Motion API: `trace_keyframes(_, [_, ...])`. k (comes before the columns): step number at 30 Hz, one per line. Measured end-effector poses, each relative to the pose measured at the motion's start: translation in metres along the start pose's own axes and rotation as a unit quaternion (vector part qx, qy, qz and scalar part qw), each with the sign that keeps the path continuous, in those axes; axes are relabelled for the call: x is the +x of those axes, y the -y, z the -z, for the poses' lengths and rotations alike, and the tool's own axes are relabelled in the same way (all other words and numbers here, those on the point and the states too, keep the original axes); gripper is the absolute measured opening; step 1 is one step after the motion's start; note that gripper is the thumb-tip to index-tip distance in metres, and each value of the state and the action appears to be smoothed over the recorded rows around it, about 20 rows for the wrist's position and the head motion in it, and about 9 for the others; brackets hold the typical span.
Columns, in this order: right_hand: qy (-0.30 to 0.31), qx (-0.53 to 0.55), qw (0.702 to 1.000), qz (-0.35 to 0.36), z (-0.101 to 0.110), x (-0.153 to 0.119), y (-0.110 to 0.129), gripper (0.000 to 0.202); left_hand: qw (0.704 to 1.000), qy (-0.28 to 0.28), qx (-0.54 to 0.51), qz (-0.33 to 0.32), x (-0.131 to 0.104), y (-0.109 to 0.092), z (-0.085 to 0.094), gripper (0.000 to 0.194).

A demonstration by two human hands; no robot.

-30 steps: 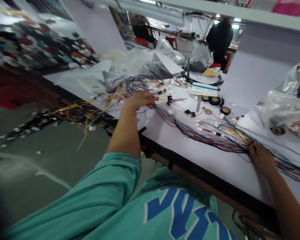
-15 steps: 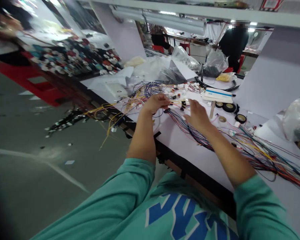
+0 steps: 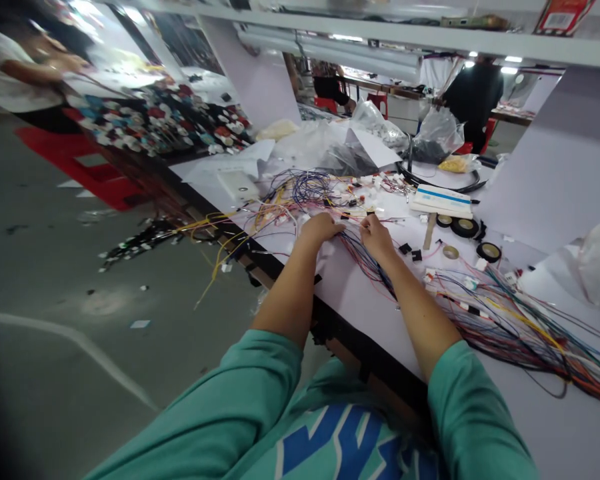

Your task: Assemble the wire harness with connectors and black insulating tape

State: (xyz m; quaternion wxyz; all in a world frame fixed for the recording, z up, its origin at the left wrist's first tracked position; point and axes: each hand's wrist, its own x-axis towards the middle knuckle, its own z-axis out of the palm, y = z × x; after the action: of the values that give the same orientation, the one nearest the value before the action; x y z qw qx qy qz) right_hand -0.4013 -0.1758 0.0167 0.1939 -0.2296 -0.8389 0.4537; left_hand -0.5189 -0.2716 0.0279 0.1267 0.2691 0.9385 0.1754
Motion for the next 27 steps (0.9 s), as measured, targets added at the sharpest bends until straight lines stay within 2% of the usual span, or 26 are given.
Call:
trace_keyframes(3, [0.013,0.012,1.000,0.012,0.004,-0.002,-0.001,0.002,0.999,0.012,0.035,0.016,0.001,-0.004,-0.002,0.032])
trace_keyframes(6, [-0.005,0.023,0.999,0.023,0.009,0.000,0.000,0.005,0.993,-0.015,-0.107,0.039,0.002,0.000,0.000,0.026])
trace_keyframes(8, [-0.028,0.030,0.999,0.026,0.011,0.002,0.000,0.006,0.971,-0.020,-0.230,0.057,0.002,0.003,0.003,0.019])
trace_keyframes(14, [-0.053,0.042,0.998,0.014,0.020,0.003,0.006,0.005,0.910,0.028,-0.410,0.057,-0.005,-0.001,0.012,0.011])
trace_keyframes(16, [-0.054,0.042,0.997,0.024,0.023,0.002,0.010,0.005,0.881,0.044,-0.469,0.034,-0.010,-0.003,0.018,0.011])
trace_keyframes(18, [-0.046,0.045,0.997,0.039,0.027,0.000,0.015,0.005,0.838,0.064,-0.542,-0.005,-0.017,-0.003,0.024,0.008])
trace_keyframes(20, [-0.024,0.056,0.997,0.047,0.031,-0.001,0.021,0.008,0.769,0.100,-0.628,-0.063,-0.022,-0.002,0.026,0.003])
trace_keyframes(22, [-0.004,0.072,0.996,0.052,0.035,-0.004,0.027,0.009,0.700,0.140,-0.690,-0.118,-0.026,-0.001,0.026,0.007])
trace_keyframes(23, [-0.001,0.077,0.995,0.061,0.037,-0.005,0.031,0.008,0.676,0.157,-0.707,-0.137,-0.027,-0.001,0.025,0.010])
trace_keyframes(24, [-0.004,0.079,0.994,0.074,0.039,-0.007,0.034,0.007,0.666,0.169,-0.712,-0.146,-0.027,-0.001,0.024,0.011])
trace_keyframes(27, [-0.040,0.058,0.991,0.113,0.045,-0.014,0.045,0.007,0.661,0.187,-0.712,-0.146,-0.028,-0.004,0.019,0.009])
